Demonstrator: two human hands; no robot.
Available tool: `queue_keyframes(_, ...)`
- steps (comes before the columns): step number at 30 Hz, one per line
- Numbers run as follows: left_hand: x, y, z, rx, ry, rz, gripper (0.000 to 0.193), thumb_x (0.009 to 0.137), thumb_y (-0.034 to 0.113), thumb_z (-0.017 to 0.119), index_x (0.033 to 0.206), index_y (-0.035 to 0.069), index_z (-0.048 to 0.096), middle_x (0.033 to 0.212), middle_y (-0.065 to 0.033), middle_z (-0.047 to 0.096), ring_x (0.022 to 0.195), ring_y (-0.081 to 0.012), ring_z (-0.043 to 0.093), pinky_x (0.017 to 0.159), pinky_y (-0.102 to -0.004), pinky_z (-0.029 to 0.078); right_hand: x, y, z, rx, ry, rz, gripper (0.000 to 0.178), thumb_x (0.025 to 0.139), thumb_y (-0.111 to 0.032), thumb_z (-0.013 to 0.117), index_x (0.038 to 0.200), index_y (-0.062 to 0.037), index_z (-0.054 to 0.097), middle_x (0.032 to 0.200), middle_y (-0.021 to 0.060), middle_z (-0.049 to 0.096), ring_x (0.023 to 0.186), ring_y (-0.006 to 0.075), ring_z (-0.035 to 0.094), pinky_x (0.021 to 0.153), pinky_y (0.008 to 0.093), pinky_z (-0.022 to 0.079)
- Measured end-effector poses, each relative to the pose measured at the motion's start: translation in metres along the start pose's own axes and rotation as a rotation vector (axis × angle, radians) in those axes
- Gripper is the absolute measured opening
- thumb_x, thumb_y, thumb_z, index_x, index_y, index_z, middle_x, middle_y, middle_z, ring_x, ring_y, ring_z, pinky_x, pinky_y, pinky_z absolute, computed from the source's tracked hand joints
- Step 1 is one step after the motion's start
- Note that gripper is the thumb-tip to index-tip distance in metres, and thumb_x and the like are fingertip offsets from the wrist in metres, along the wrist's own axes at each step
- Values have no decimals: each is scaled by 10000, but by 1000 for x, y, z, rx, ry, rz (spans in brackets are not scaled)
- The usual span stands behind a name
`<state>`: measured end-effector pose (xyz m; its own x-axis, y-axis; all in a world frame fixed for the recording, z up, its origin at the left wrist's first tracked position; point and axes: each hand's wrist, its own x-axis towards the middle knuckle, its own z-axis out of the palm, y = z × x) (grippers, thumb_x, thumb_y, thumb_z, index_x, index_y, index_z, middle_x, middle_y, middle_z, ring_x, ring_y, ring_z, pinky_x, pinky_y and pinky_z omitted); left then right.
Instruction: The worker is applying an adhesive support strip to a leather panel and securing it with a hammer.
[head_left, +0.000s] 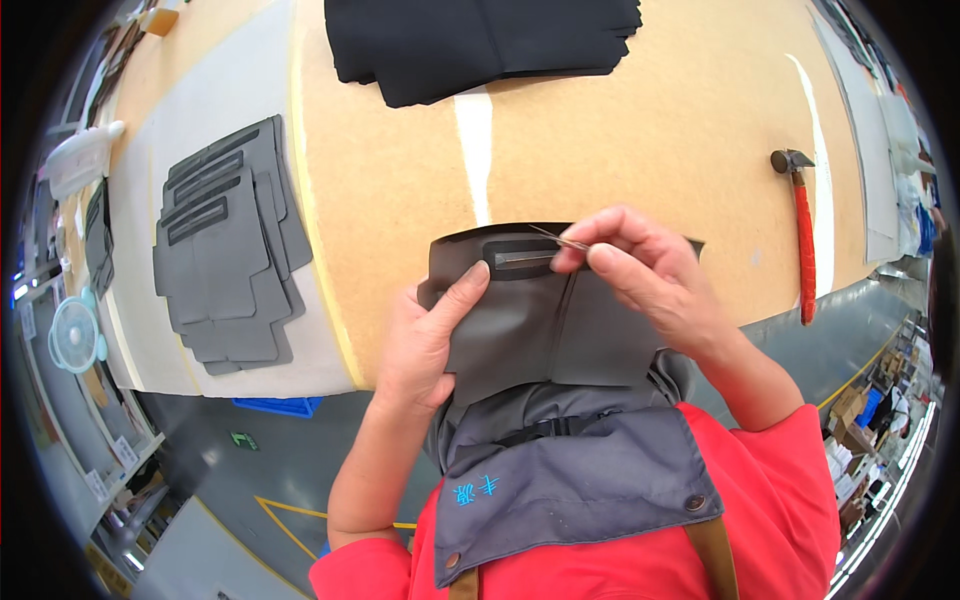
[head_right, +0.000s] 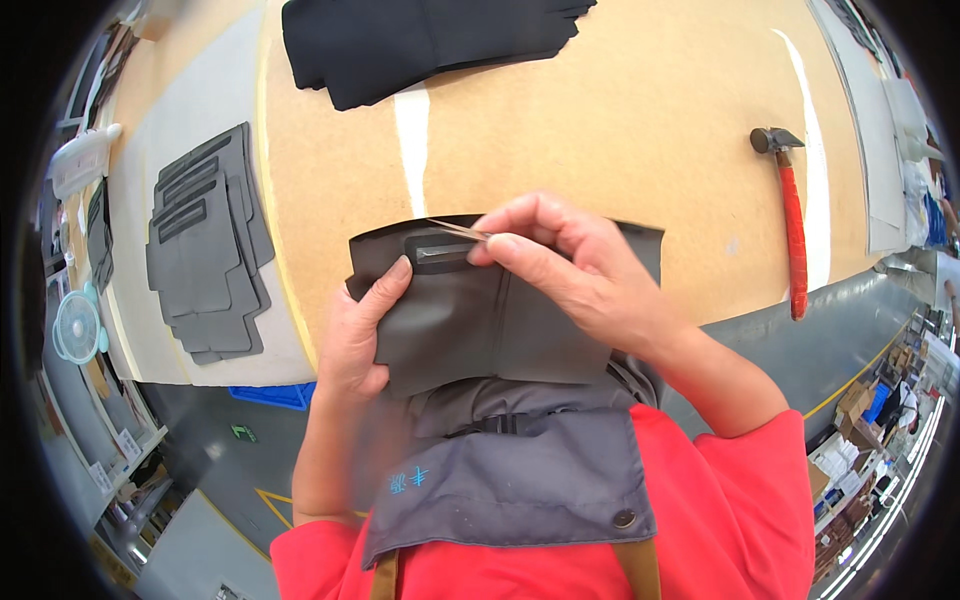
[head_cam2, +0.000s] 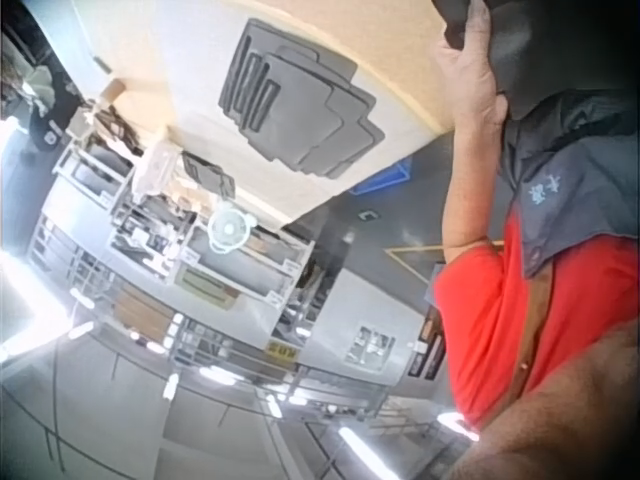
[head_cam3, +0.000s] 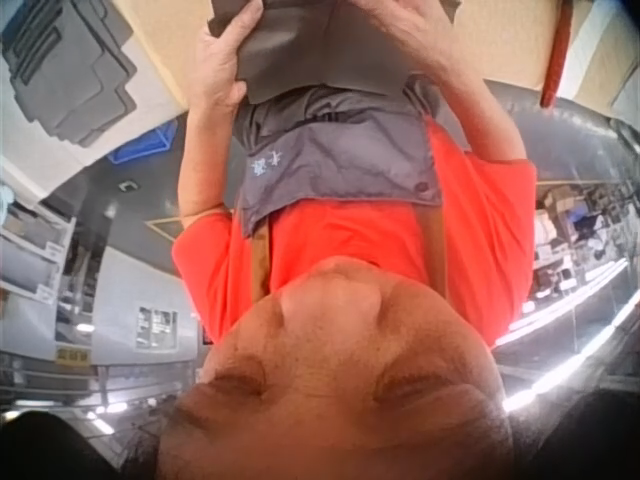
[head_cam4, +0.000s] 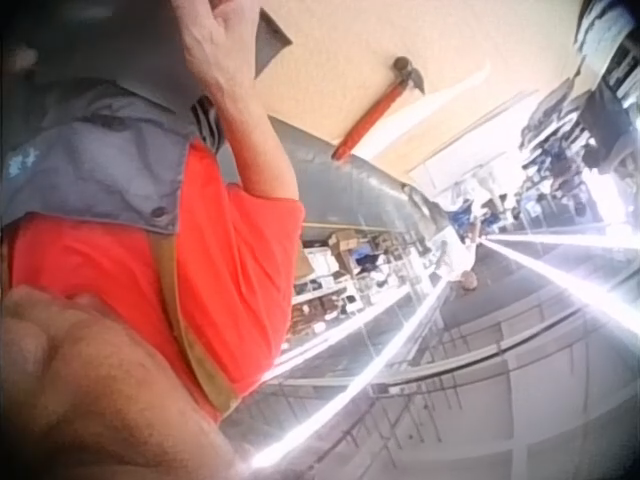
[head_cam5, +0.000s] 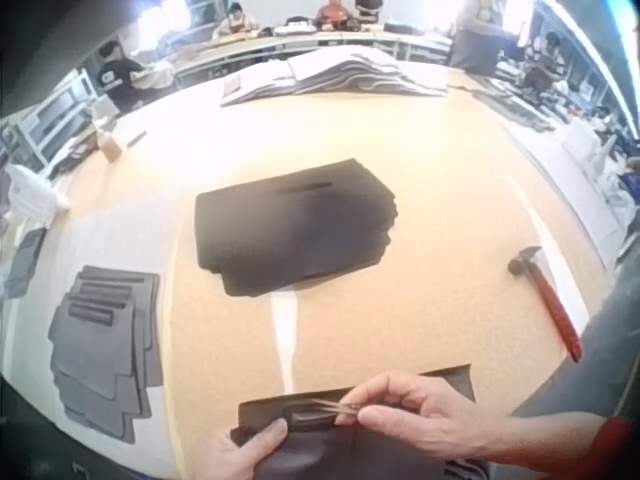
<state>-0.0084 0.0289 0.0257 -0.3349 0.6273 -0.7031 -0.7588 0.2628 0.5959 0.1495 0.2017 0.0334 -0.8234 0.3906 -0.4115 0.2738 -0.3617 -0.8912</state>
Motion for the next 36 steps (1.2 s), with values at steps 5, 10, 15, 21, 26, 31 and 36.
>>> queue_keyframes(5, -3, -23, 1, -230, -178, -24, 310, 1023, 206, 659, 1287, 46, 640, 1203, -33, 682, 1049, -109, 644, 898, -286, 524, 28, 14, -2, 234, -3, -1, 262, 1064, -258, 578, 1241, -73, 633, 1122, 21, 701, 684, -3, 411, 575, 162, 342)
queue_keyframes(10, -11, -29, 7, -207, -24, 48, 283, 1015, 194, 673, 1256, 46, 653, 1187, -29, 686, 1057, -107, 636, 918, -303, 520, 8, -2, -4, 47, 71, -106, 245, 1041, -207, 613, 1210, -30, 630, 978, -11, 663, 769, 19, 526, 678, 192, 435)
queue_keyframes(15, -11, -33, 10, -190, 12, 122, 237, 1003, 174, 695, 1188, 28, 671, 1118, -55, 708, 994, -117, 657, 882, -276, 531, -25, 4, 11, -15, -8, 53, 210, 1021, -187, 653, 1117, 0, 648, 940, -3, 669, 881, 59, 628, 779, 233, 498)
queue_keyframes(21, -11, -39, 11, -134, 16, 137, 229, 1010, 173, 686, 1177, 18, 671, 1075, -44, 708, 967, -102, 647, 860, -259, 527, -29, 13, 16, 33, 56, 176, 183, 1016, -182, 659, 1057, -3, 671, 870, 15, 666, 823, 64, 611, 782, 228, 479)
queue_keyframes(26, -12, -42, 13, -137, -1, 155, 195, 1016, 169, 678, 1153, 30, 671, 1017, -3, 681, 938, -74, 600, 841, -235, 490, -30, 14, 14, 23, 74, 168, 221, 1012, -228, 671, 1021, -8, 671, 856, 7, 673, 810, 48, 614, 750, 217, 479)
queue_keyframes(31, -10, -46, 10, -20, 18, 208, 156, 1025, 169, 667, 1106, 36, 665, 933, 49, 618, 872, -42, 523, 785, -204, 428, -29, 12, 13, -2, 62, 183, 206, 1013, -208, 666, 1022, -3, 670, 844, 9, 667, 804, 54, 607, 756, 221, 476)
queue_keyframes(36, -12, -48, 7, 162, 2, 293, 151, 1037, 178, 650, 1086, 36, 654, 901, 70, 579, 838, -29, 480, 757, -193, 389, -29, 6, 15, -59, 67, 183, 226, 1013, -228, 667, 997, -3, 668, 828, 4, 666, 792, 48, 602, 737, 222, 477)
